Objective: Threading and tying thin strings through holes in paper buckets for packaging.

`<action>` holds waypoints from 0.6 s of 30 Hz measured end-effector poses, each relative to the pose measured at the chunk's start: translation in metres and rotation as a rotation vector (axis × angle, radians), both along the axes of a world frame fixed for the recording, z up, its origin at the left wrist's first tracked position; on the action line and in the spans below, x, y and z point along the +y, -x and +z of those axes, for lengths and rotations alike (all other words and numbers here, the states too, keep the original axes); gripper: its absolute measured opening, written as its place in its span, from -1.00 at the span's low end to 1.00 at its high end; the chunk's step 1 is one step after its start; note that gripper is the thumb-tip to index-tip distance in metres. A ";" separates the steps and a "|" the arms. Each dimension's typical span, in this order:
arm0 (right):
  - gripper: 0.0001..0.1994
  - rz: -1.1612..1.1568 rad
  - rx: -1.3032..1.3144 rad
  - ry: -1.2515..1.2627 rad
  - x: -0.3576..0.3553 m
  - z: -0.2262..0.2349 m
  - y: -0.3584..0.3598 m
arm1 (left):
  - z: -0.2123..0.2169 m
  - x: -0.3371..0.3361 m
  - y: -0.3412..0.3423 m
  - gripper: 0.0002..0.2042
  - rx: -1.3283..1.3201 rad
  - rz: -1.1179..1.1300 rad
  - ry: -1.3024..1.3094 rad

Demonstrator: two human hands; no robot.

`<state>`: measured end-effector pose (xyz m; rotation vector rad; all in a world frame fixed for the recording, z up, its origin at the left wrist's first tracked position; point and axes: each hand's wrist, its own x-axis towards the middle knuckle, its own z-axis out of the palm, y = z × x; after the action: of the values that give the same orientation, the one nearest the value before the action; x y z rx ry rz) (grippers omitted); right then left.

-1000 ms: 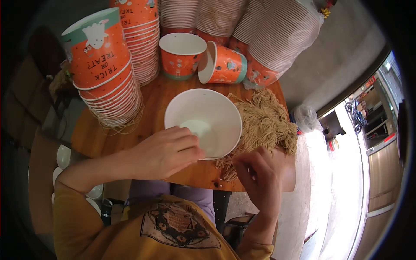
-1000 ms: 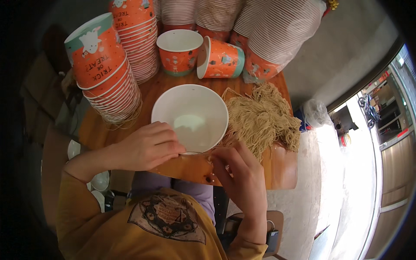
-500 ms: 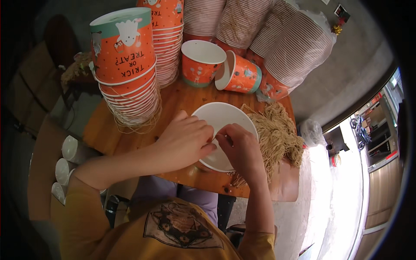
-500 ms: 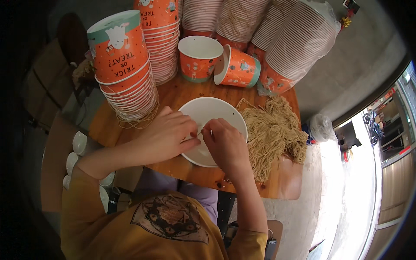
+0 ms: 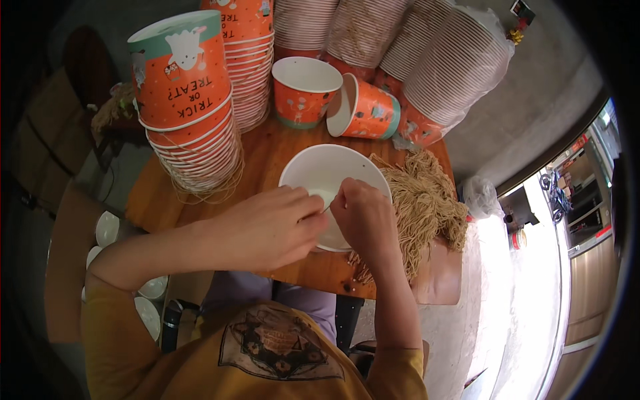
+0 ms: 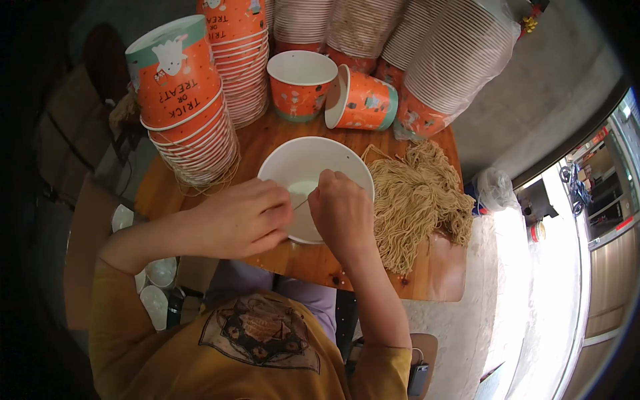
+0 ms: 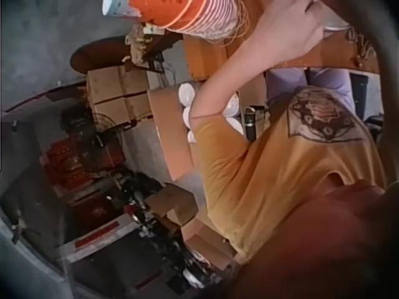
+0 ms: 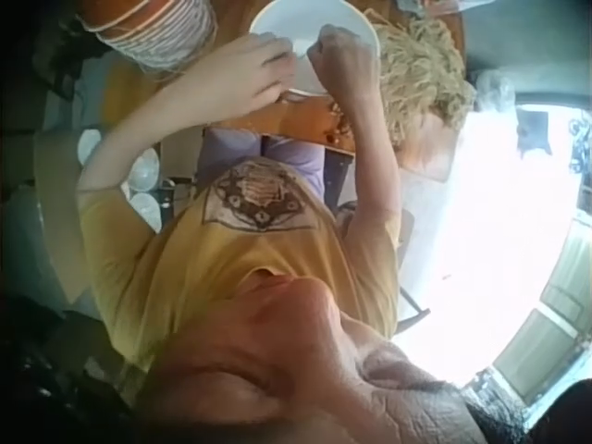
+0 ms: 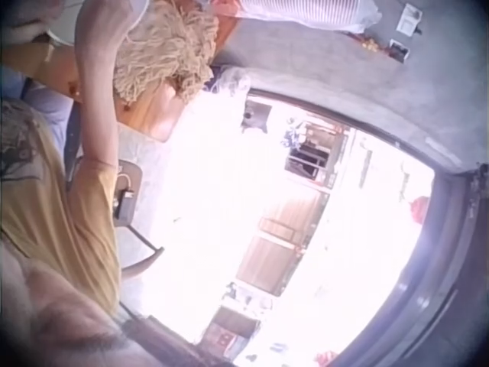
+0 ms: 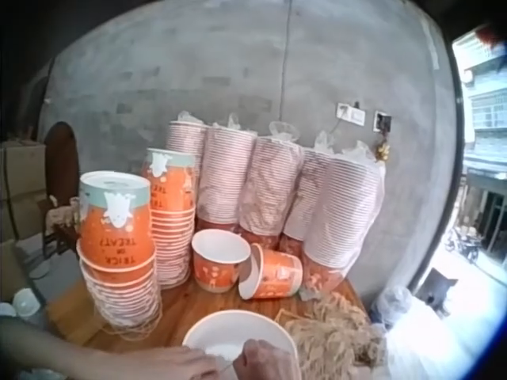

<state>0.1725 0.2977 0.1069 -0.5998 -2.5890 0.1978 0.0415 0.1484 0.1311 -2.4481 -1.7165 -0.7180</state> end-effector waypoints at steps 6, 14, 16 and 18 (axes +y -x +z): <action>-0.88 0.030 -0.025 0.041 -0.001 -0.002 0.001 | 0.007 -0.002 0.005 -0.80 0.232 -0.200 0.024; -0.87 0.016 0.082 0.077 -0.002 -0.002 0.004 | 0.004 -0.019 -0.026 -0.72 0.190 0.120 0.071; -0.87 0.103 0.269 0.305 -0.001 0.007 0.000 | -0.002 -0.016 -0.022 -0.79 0.090 0.154 0.108; -0.86 0.209 0.525 0.698 0.009 0.009 -0.010 | 0.000 -0.010 -0.004 -0.86 0.050 0.195 0.129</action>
<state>0.1829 0.3071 0.1158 -0.4185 -2.0210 1.1867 0.0458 0.1381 0.1314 -2.3101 -2.0044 -0.5365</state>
